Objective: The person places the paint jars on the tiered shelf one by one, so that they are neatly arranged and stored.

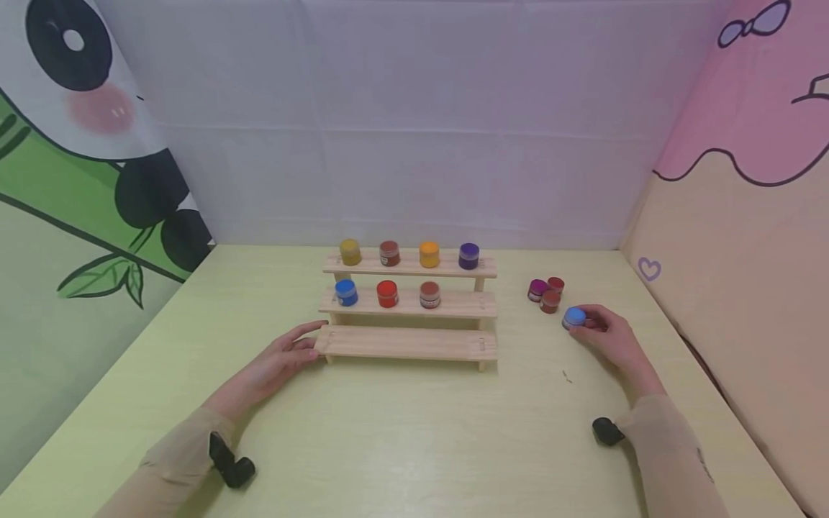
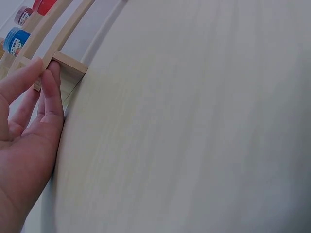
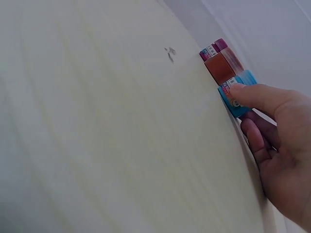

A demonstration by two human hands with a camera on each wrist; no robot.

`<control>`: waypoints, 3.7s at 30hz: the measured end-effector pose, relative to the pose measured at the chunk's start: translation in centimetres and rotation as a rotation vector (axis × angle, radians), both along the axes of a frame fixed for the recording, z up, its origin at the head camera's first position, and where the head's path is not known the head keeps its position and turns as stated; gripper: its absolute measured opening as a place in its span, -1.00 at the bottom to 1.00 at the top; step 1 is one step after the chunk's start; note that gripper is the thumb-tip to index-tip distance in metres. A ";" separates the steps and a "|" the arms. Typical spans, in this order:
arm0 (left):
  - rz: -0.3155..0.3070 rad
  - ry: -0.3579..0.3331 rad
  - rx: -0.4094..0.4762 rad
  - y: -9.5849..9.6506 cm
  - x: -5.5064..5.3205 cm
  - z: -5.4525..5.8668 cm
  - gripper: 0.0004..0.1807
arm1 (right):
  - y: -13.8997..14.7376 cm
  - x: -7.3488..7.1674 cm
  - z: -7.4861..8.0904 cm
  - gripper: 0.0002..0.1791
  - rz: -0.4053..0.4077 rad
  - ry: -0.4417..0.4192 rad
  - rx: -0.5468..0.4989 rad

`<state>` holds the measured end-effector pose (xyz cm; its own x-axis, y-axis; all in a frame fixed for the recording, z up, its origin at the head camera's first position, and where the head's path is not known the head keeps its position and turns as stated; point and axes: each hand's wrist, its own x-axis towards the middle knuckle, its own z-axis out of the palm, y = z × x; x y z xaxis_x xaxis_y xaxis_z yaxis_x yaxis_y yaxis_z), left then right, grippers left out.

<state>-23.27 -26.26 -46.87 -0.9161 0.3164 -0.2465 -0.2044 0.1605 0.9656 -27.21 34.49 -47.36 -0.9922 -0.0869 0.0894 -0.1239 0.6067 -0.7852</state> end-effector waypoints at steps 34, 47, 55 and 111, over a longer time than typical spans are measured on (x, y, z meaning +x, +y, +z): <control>-0.003 0.014 0.007 0.0 -0.4 -0.4 -0.27 | -0.3 -0.3 -0.3 -0.39 -0.019 -0.003 0.013; 0.001 0.012 -0.005 0.0 -0.2 -0.4 -0.27 | -0.8 0.0 0.4 -0.39 0.001 -0.023 0.005; 0.007 0.011 -0.007 0.0 -0.1 -0.3 -0.26 | -1.4 0.4 1.7 -0.37 -0.006 -0.012 0.028; 0.004 0.009 -0.010 0.2 0.1 0.0 -0.25 | -14.5 1.4 8.1 -0.55 0.129 0.216 -0.050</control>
<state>-23.18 -26.09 -46.87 -0.9194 0.3103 -0.2416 -0.1966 0.1693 0.9658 -25.85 20.02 -39.21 -0.9304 -0.2019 0.3060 -0.3664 0.5357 -0.7608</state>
